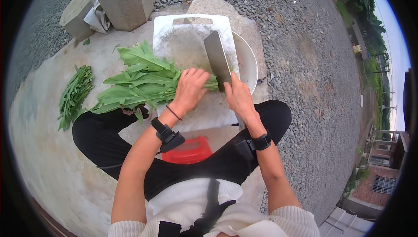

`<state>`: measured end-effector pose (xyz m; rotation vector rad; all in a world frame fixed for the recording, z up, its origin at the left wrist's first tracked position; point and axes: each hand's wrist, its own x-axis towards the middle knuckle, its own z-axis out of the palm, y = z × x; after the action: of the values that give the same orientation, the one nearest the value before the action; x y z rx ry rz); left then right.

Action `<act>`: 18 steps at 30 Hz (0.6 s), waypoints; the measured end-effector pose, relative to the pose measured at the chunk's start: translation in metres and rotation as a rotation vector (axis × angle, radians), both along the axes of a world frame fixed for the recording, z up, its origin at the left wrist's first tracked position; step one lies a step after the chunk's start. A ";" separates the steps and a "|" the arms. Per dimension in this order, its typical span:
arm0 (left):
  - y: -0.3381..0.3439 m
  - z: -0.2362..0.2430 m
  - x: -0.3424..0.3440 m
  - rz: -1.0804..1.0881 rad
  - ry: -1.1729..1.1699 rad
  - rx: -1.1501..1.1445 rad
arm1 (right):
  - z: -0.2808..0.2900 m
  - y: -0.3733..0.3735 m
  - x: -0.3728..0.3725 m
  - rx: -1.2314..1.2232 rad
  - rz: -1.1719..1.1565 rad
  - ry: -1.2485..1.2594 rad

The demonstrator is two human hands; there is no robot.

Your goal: Chopping green leafy vegetables with a cleaver on a cutting board.

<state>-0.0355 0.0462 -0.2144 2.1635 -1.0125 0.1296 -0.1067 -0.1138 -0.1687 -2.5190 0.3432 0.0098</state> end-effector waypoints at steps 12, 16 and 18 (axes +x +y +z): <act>-0.030 0.000 0.014 -0.032 -0.078 0.052 | 0.019 -0.021 -0.013 -0.203 -0.175 -0.028; -0.053 0.002 0.014 0.025 0.001 0.018 | 0.011 -0.023 0.002 -0.198 -0.067 -0.129; -0.049 0.005 0.012 0.073 0.058 0.034 | 0.000 -0.023 0.007 -0.222 0.010 -0.167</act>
<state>-0.0231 -0.0030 -0.2098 2.2226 -0.9092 0.0840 -0.0993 -0.1365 -0.1692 -2.7170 0.2771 -0.2465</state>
